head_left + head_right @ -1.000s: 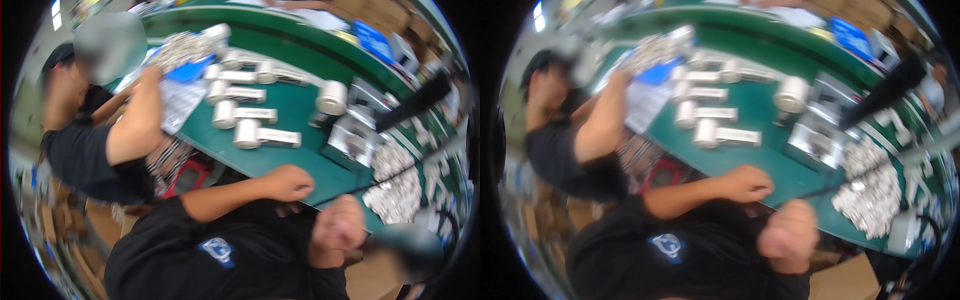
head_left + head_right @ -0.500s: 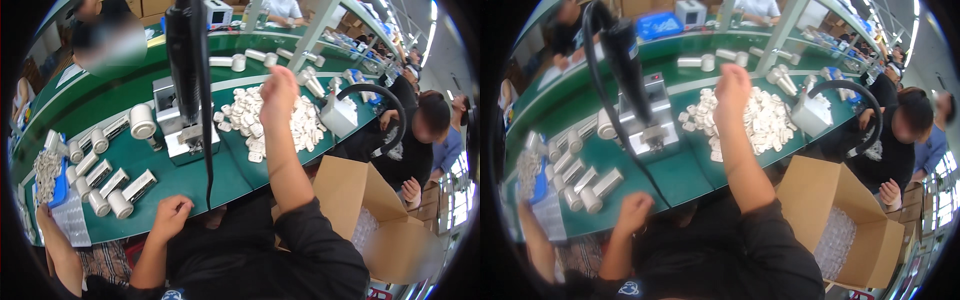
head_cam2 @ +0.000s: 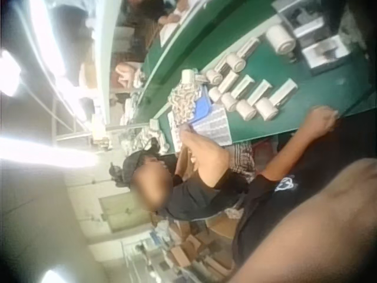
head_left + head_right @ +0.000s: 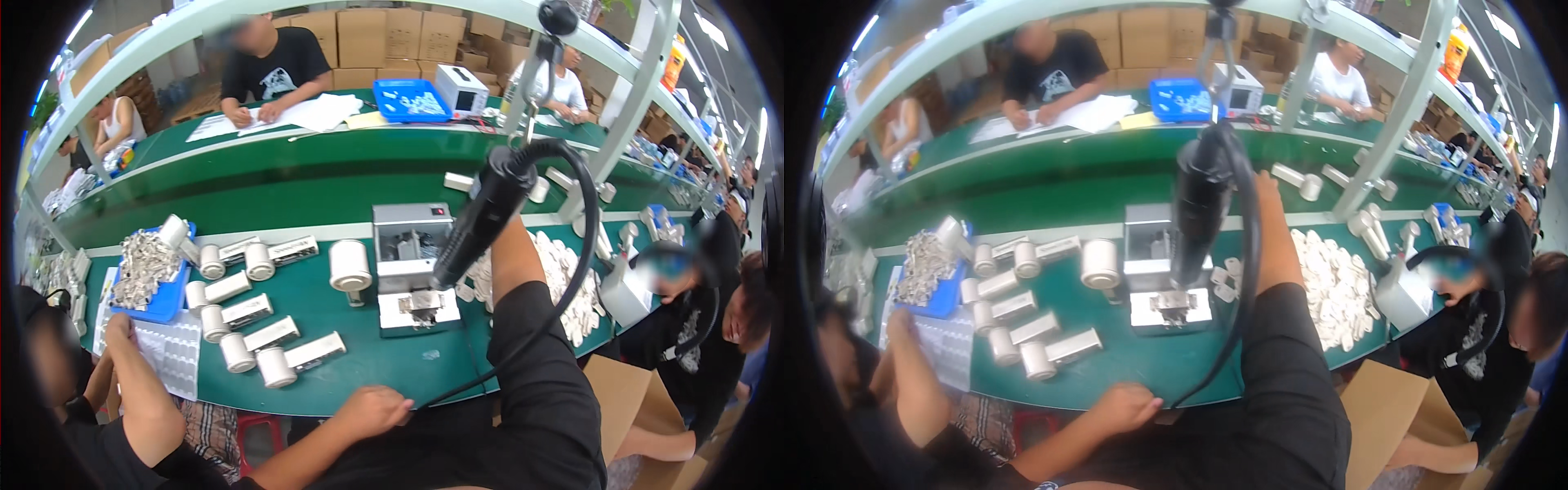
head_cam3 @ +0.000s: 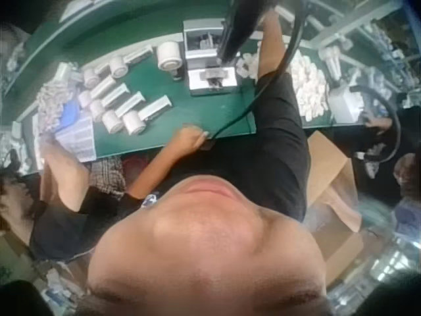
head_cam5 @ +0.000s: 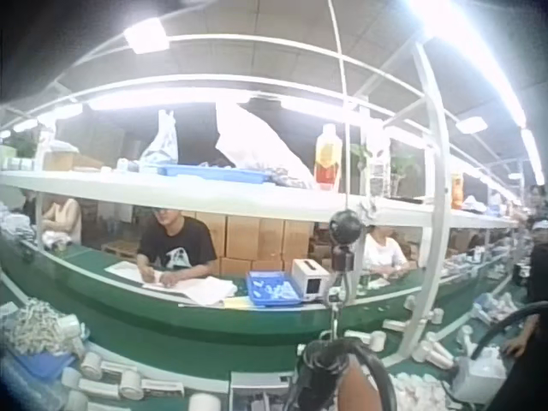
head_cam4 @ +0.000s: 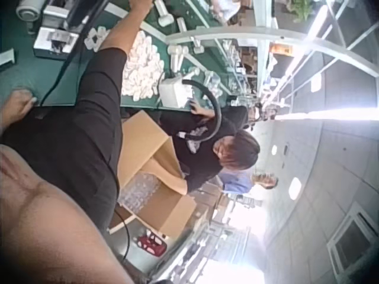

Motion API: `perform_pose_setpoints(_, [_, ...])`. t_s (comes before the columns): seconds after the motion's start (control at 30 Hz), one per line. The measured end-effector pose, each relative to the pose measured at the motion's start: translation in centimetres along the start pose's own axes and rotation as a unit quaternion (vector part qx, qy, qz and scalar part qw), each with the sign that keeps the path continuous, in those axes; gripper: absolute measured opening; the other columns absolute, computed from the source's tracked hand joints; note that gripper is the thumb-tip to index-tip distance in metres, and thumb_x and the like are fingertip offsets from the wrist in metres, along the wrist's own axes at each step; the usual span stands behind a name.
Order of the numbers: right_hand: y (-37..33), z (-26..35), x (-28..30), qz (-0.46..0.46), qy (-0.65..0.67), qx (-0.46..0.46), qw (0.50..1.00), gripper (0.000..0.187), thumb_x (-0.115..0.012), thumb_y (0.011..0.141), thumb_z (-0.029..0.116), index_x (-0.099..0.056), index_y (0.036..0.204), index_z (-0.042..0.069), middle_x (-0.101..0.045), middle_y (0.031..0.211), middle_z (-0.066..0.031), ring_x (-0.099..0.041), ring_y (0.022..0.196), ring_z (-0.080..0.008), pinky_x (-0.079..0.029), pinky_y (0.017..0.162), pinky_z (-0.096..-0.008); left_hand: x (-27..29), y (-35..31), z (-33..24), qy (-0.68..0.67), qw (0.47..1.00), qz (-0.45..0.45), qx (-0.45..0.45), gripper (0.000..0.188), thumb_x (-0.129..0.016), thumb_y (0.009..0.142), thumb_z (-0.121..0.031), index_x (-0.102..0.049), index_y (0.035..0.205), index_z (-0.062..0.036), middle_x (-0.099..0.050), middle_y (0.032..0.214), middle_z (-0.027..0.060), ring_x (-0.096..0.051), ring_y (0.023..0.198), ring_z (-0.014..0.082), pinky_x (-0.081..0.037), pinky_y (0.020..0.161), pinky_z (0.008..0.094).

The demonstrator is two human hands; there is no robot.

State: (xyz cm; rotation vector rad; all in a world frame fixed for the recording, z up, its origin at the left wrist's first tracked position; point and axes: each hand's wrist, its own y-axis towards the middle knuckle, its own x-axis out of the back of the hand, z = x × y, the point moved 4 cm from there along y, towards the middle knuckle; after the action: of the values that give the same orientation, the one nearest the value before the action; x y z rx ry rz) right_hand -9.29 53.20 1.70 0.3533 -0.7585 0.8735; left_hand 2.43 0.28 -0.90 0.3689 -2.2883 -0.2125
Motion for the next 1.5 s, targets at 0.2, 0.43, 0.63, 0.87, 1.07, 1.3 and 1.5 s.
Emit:
perform_pose_setpoints(0.2, [-7.5, 8.0, -1.0, -0.185, -0.233, 0.024, 0.954, 0.033, -0.059, 0.073, 0.014, -0.059, 0.106, 0.011, -0.057, 0.104, -0.0183, -0.056, 0.101, -0.0339, -0.047, 0.083, -0.0447, 0.5, -0.7, 0.0, -0.018, 0.999, -0.031, 0.023, 0.030, -0.055, 0.085, -0.016, -0.054, 0.058, -0.0036, -0.055, 0.059, 0.0123, -0.056, 0.057, 0.0297, -0.047, 0.056, 0.0384])
perform_pose_setpoints(0.43, [-21.3, 8.8, 4.1, -0.058, 0.205, 0.144, 0.966, 0.045, -0.070, 0.079, 0.021, -0.053, 0.118, 0.005, -0.058, 0.103, -0.0047, -0.057, 0.088, -0.0097, -0.046, 0.075, -0.0233, 1.4, -1.1, 2.2, -0.150, 0.973, -0.174, 0.031, 0.017, -0.055, 0.082, -0.008, -0.053, 0.066, 0.0004, -0.047, 0.056, 0.0092, -0.046, 0.050, 0.0206, -0.037, 0.048, 0.0309])
perform_pose_setpoints(0.63, [-35.0, 11.4, 0.5, 0.164, 0.062, 0.208, 0.962, 0.045, -0.070, 0.074, 0.013, -0.054, 0.114, 0.001, -0.059, 0.107, -0.0130, -0.054, 0.101, -0.0223, -0.042, 0.088, -0.0323, 0.2, -0.2, 1.8, -0.526, 0.815, -0.242, 0.026, 0.046, -0.056, 0.086, -0.019, -0.039, 0.125, -0.0002, -0.051, 0.101, 0.0116, -0.053, 0.086, 0.0191, -0.045, 0.071, 0.0287])
perform_pose_setpoints(0.87, [-37.4, 15.2, -9.9, 0.292, 0.067, 0.286, 0.910, 0.056, -0.074, 0.068, 0.024, -0.055, 0.113, -0.001, -0.060, 0.101, -0.0195, -0.057, 0.098, -0.0308, -0.044, 0.082, -0.0348, 0.8, 0.4, -2.1, -0.527, 0.789, -0.313, -0.041, 0.084, -0.060, 0.082, -0.047, -0.019, 0.137, 0.0023, -0.036, 0.133, 0.0174, -0.037, 0.124, 0.0299, -0.026, 0.105, 0.0434])
perform_pose_setpoints(1.07, [-37.6, 17.5, -12.7, 0.218, 0.187, 0.338, 0.896, 0.054, -0.073, 0.071, 0.020, -0.053, 0.117, 0.001, -0.058, 0.109, -0.0145, -0.058, 0.094, -0.0257, -0.047, 0.077, -0.0334, 5.4, -1.9, -0.7, -0.407, 0.847, -0.328, -0.098, 0.074, -0.059, 0.081, -0.050, -0.031, 0.124, 0.0030, -0.044, 0.112, 0.0139, -0.044, 0.106, 0.0260, -0.034, 0.097, 0.0398])
perform_pose_setpoints(1.3, [-37.2, 9.1, -6.7, -0.365, -0.039, 0.023, 0.930, 0.027, -0.064, 0.075, 0.014, -0.058, 0.097, 0.001, -0.059, 0.100, -0.0126, -0.055, 0.097, -0.0241, -0.045, 0.078, -0.0326, 7.4, -1.7, 2.3, -0.303, 0.858, -0.405, -0.091, 0.056, -0.052, 0.089, -0.032, -0.034, 0.126, 0.0056, -0.046, 0.114, 0.0167, -0.046, 0.103, 0.0264, -0.041, 0.088, 0.0382])
perform_pose_setpoints(1.5, [-39.1, 5.3, -10.7, -0.318, -0.147, -0.004, 0.937, 0.037, -0.063, 0.070, 0.015, -0.058, 0.103, 0.000, -0.048, 0.120, -0.0205, -0.040, 0.118, -0.0345, -0.034, 0.094, -0.0424, 5.2, 0.2, 2.3, -0.234, 0.899, -0.369, -0.036, 0.044, -0.045, 0.094, -0.018, -0.033, 0.129, 0.0043, -0.049, 0.114, 0.0171, -0.050, 0.103, 0.0255, -0.042, 0.089, 0.0355])
